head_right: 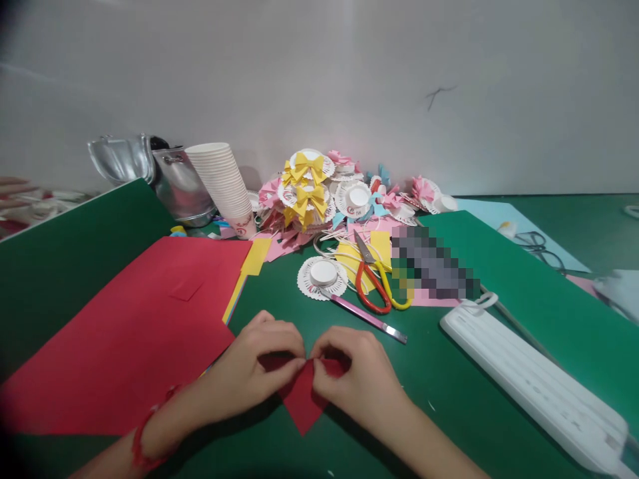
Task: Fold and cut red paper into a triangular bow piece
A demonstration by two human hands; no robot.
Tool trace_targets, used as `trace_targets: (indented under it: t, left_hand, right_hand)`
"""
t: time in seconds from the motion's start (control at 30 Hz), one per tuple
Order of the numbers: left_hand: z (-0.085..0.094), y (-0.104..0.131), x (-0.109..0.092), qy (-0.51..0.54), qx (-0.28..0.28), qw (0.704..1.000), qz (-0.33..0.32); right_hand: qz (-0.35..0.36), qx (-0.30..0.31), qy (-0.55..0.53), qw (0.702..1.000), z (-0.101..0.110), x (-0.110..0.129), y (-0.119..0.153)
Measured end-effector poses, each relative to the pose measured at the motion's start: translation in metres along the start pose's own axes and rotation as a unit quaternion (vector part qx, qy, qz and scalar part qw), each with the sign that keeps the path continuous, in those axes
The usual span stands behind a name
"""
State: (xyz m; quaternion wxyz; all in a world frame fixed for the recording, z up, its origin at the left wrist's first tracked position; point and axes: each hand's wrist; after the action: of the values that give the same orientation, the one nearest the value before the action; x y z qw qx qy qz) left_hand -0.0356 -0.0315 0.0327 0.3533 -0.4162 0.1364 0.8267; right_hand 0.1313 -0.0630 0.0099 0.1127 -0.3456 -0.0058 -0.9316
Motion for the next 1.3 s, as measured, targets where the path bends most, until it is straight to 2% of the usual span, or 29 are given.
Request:
trace_targets:
  t: [0.13, 0.3, 0.4, 0.5, 0.57, 0.63, 0.67, 0.73, 0.9, 1.03, 1.1, 1.2, 1.3]
  left_hand:
    - [0.008, -0.001, 0.001, 0.023, -0.006, 1.000, 0.002]
    - [0.019, 0.000, 0.009, 0.058, -0.051, 0.996, 0.051]
    - [0.024, 0.000, 0.015, 0.121, -0.081, 0.986, 0.081]
    - [0.022, -0.002, 0.020, 0.215, -0.127, 0.962, 0.106]
    - [0.016, -0.003, 0.020, 0.264, -0.161, 0.943, 0.123]
    - [0.007, -0.004, 0.019, 0.295, -0.182, 0.928, 0.140]
    - [0.003, -0.005, 0.018, 0.304, -0.180, 0.924, 0.147]
    - [-0.003, -0.004, 0.015, 0.310, -0.168, 0.924, 0.150]
    - [-0.002, -0.001, 0.016, 0.304, -0.119, 0.933, 0.151]
    - [0.002, 0.001, 0.020, 0.343, -0.094, 0.919, 0.172]
    - [0.004, 0.001, 0.022, 0.357, -0.093, 0.913, 0.174]
    - [0.010, 0.002, 0.028, 0.341, -0.099, 0.919, 0.170]
    - [0.016, 0.001, 0.033, 0.295, -0.146, 0.930, 0.166]
  right_hand:
    - [-0.015, 0.003, -0.022, 1.000, 0.007, -0.002, -0.003]
    - [-0.064, -0.011, -0.032, 0.997, 0.017, -0.014, -0.009]
    - [-0.098, -0.048, -0.036, 0.993, 0.022, -0.027, -0.012]
    - [-0.143, -0.104, -0.068, 0.982, 0.023, -0.034, -0.014]
    - [-0.159, -0.089, -0.132, 0.974, 0.021, -0.032, -0.014]
    - [-0.155, -0.020, -0.205, 0.966, 0.017, -0.025, -0.013]
    - [-0.147, 0.014, -0.227, 0.963, 0.014, -0.021, -0.012]
    - [-0.129, 0.034, -0.236, 0.963, 0.009, -0.015, -0.011]
    - [-0.153, -0.021, -0.234, 0.960, 0.009, -0.018, -0.010]
    - [-0.188, -0.056, -0.245, 0.949, 0.016, -0.025, -0.011]
    - [-0.193, -0.074, -0.249, 0.946, 0.019, -0.028, -0.011]
    - [-0.201, -0.101, -0.248, 0.942, 0.024, -0.031, -0.012]
    - [-0.208, -0.143, -0.228, 0.940, 0.028, -0.032, -0.014]
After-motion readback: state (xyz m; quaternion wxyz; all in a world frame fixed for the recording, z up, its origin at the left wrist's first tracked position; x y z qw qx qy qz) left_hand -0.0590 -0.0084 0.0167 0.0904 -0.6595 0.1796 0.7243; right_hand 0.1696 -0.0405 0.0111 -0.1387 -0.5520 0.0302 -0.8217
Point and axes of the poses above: each hand's wrist, its own y-axis away from the middle knuckle, its own z-axis out of the back of the hand, x = y × z, and after that the axes turned 15 degrees about y, right-handed
